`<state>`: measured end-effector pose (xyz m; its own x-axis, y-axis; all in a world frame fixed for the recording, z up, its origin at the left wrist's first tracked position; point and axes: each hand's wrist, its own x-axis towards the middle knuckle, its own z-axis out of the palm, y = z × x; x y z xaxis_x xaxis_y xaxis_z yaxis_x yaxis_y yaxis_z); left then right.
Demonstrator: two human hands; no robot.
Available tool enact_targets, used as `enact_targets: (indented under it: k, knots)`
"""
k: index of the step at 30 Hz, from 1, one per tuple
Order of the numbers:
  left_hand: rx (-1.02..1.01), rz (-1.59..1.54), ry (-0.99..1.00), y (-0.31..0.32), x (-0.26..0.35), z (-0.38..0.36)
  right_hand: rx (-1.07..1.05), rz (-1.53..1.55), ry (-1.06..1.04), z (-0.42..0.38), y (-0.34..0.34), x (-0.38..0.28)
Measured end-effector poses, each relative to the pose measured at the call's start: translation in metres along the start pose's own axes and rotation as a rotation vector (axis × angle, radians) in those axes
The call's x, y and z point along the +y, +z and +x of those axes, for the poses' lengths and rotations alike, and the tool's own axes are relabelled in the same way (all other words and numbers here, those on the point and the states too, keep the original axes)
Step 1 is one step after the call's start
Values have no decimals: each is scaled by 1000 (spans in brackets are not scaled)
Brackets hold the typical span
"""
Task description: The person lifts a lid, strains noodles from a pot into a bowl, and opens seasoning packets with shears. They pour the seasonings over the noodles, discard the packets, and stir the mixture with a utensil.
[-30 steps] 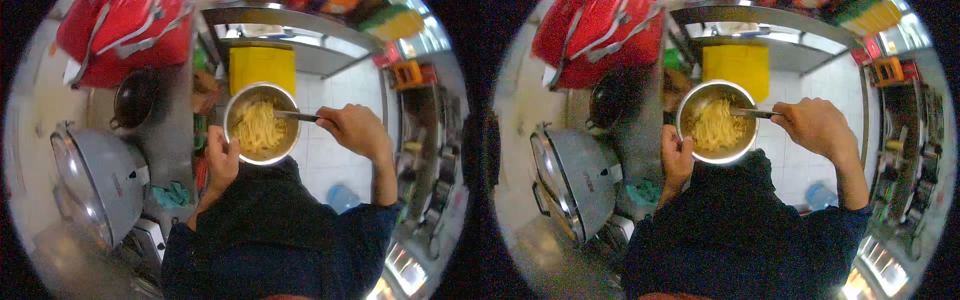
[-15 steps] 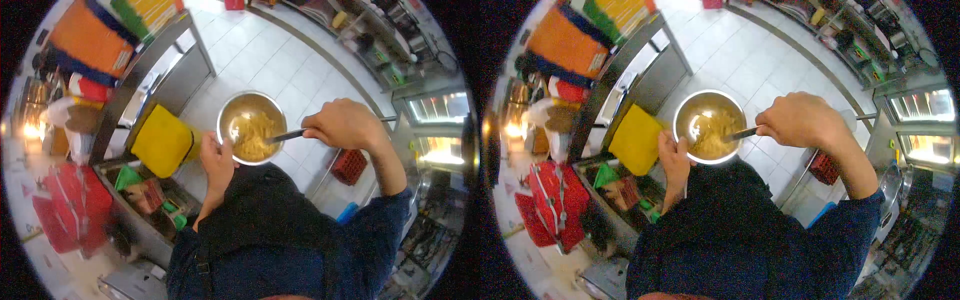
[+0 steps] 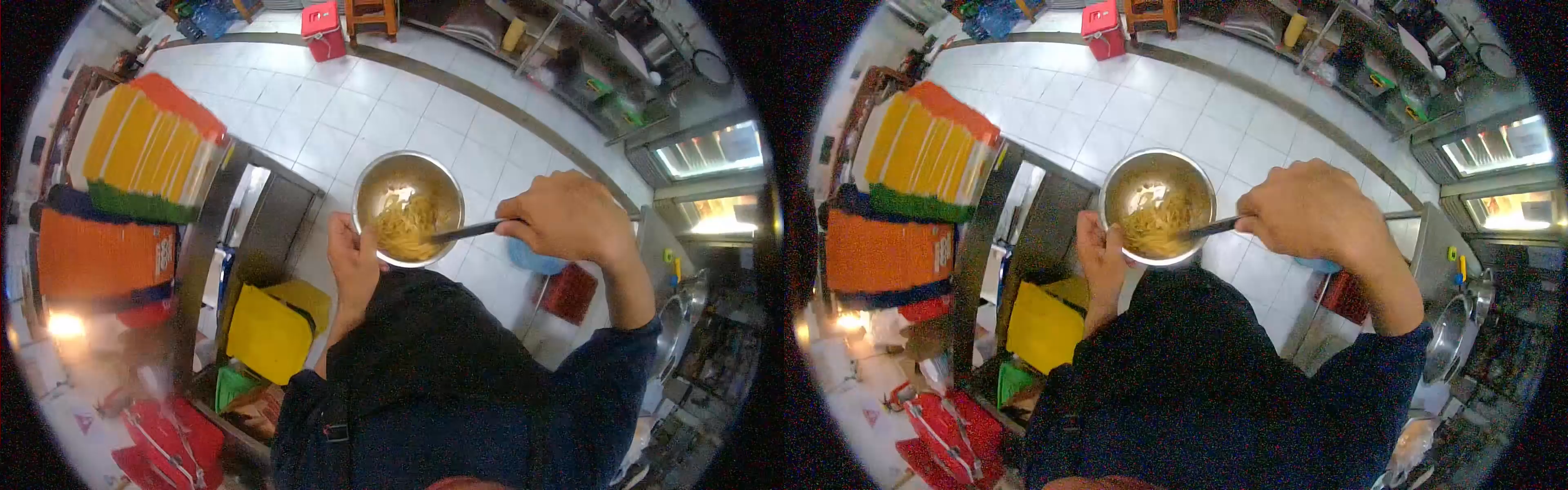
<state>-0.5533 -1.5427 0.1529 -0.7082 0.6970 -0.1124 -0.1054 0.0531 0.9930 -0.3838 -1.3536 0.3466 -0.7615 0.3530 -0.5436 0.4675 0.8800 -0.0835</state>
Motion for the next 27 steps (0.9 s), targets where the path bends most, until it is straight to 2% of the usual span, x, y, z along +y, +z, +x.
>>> enact_targets:
  k: [1,4,5,7,8,9,11,12,13,15,16,17,19,20,21,23,24,25,26,27]
  knots:
    - [-15,-61,-6,3,8,13,6,-9,9,6,-8,4]
    - [-63,-120,53,26,23,89,274,-201,161,58,-45,35]
    - [-89,-100,78,35,25,112,277,-207,158,78,-59,44]
    - [-60,-160,23,44,42,157,317,-82,49,116,-75,59]
    - [-33,-131,29,45,47,179,279,-96,-60,132,-87,73]
    - [-9,-101,42,45,54,204,280,-95,-74,148,-106,82]
    - [47,-80,-21,47,66,247,199,-134,137,181,-145,99]
    - [28,-93,13,48,65,265,362,-224,54,208,-152,108]
    - [7,-105,49,50,62,286,357,-226,34,236,-158,115]
    - [60,-109,83,51,50,334,404,-219,-226,293,-179,121]
    - [95,-110,120,51,47,365,303,-278,-261,309,-206,127]
    - [123,-112,138,49,51,390,316,-296,-286,321,-229,134]
    - [222,-152,158,47,58,437,416,-287,-105,359,-276,152]
    - [303,-160,151,47,61,460,473,-301,-90,392,-290,159]
    - [349,-171,158,46,65,480,475,-325,-133,423,-301,165]
    - [454,-88,152,38,75,515,151,-424,-397,482,-327,175]
    - [522,-104,162,29,72,538,94,-470,-532,515,-343,174]
    - [567,93,228,18,64,554,87,-510,-591,542,-363,168]
    - [609,296,274,8,59,566,89,-473,-565,571,-383,160]
    - [680,293,259,2,62,577,91,-435,-538,600,-399,152]
